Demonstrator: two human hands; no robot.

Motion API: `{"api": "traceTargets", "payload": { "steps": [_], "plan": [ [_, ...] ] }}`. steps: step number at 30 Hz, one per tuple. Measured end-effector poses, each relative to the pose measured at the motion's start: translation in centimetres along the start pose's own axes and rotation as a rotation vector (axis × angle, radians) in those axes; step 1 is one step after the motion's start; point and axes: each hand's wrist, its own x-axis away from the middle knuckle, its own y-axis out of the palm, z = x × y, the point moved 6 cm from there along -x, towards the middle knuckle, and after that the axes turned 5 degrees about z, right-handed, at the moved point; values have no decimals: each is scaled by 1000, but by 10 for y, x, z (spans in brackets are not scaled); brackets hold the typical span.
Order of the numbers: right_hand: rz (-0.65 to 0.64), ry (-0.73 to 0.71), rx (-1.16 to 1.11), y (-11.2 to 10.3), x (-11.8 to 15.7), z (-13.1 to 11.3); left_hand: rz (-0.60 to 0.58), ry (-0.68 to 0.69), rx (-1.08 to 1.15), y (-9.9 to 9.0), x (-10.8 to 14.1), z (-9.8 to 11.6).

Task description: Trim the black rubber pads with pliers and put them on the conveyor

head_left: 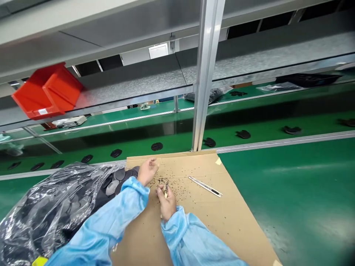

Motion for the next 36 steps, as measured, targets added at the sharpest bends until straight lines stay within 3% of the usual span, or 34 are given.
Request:
{"api": "traceTargets", "payload": {
  "steps": [2,7,11,14,22,28,36],
  "plan": [
    [19,18,-27,0,-1,1,-49,-116,76,-1,29,-14],
    [11,30,-141,4,-1,-3,-43,-326,343,-4,89,-39],
    [83,66,-212,1,-3,-1,-18,-348,367,1,110,-60],
    [123,47,-190,1,-3,2,13,-334,333,2,114,-73],
    [160,58,24,2,-5,19,-83,-352,205,5,107,-95],
    [253,-57,283,-2,2,5,-188,-317,138,7,105,-87],
    [342,-108,390,4,10,-7,-186,-236,58,4,99,-82]
  ]
}}
